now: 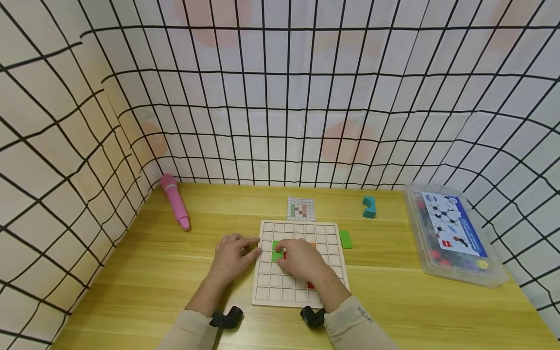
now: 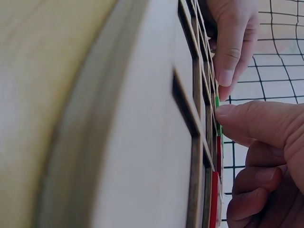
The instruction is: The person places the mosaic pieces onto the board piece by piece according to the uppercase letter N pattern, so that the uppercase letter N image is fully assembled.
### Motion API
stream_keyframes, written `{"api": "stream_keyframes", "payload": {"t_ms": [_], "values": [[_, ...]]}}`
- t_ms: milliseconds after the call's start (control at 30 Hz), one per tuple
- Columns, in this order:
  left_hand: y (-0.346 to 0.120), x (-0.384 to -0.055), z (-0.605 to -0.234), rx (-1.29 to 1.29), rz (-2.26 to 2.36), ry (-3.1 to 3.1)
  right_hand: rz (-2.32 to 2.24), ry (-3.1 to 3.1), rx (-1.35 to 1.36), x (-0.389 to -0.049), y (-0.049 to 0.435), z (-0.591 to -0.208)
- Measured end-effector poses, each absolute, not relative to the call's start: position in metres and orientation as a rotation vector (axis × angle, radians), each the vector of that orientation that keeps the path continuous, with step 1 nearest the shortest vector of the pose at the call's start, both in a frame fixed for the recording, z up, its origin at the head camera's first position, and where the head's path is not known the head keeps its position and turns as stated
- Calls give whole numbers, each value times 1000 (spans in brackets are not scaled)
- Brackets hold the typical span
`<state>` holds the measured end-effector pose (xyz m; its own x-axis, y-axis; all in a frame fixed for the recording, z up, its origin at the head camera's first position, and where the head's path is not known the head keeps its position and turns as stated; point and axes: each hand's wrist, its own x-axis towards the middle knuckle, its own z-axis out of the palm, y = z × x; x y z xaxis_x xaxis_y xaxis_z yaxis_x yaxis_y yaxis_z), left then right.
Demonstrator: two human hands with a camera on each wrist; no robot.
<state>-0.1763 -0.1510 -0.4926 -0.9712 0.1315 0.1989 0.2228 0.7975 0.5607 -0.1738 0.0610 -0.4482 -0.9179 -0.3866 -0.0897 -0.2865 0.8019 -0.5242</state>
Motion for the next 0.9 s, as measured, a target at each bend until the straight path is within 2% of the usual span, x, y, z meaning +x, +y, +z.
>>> {"api": "stream_keyframes", "payload": {"t_ms": [400, 900], "values": [[-151, -177, -493, -285, -908, -2834, -837, 2787, -477, -172, 70, -444], [-151, -176, -491, -303, -904, -2820, -896, 2828, -229, -170, 122, -438]]}}
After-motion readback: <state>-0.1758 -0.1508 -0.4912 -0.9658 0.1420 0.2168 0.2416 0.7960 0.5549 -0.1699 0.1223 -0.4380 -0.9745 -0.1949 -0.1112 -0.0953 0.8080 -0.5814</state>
